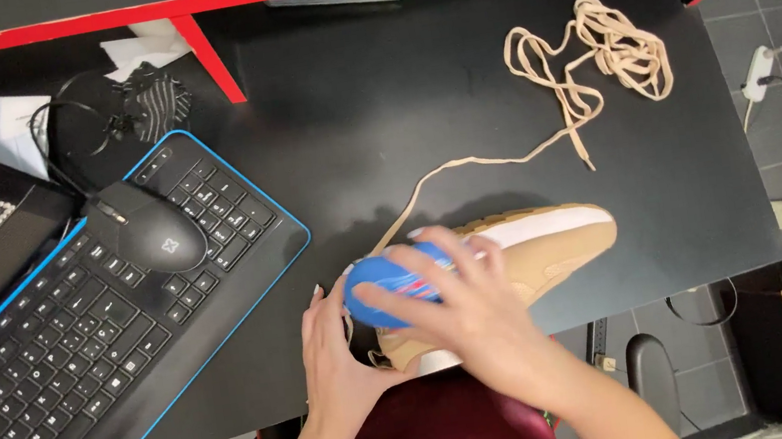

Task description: The person scrubs a beige sneaker with a blue brush, focusing on the upper, sides, and sole. They rotate the shoe to access different areas and then place the brush on the desk.

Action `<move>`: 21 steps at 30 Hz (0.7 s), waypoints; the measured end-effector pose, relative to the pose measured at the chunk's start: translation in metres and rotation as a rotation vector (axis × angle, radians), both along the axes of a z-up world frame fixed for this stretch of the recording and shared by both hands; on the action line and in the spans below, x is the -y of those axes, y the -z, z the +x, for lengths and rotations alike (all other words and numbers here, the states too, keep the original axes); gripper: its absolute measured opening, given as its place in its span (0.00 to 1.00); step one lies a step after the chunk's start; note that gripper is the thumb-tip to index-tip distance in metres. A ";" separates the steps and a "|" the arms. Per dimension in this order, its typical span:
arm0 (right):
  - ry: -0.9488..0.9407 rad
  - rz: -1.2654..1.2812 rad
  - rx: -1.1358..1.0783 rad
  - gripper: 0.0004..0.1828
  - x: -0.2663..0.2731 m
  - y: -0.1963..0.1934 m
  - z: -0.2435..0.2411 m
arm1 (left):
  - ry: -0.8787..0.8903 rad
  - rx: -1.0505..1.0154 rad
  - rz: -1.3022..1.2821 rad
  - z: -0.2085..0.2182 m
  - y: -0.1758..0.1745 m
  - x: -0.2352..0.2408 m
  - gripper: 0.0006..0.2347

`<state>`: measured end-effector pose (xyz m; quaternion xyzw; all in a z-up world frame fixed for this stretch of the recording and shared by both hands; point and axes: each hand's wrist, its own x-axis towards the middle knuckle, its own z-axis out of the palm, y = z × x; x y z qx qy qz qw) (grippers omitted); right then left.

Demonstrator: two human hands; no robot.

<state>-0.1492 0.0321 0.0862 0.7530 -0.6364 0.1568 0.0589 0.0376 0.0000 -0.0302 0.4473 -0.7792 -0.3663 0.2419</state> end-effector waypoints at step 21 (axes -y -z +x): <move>0.016 -0.051 0.030 0.25 -0.012 0.015 -0.020 | 0.033 -0.068 -0.157 -0.005 -0.010 0.006 0.44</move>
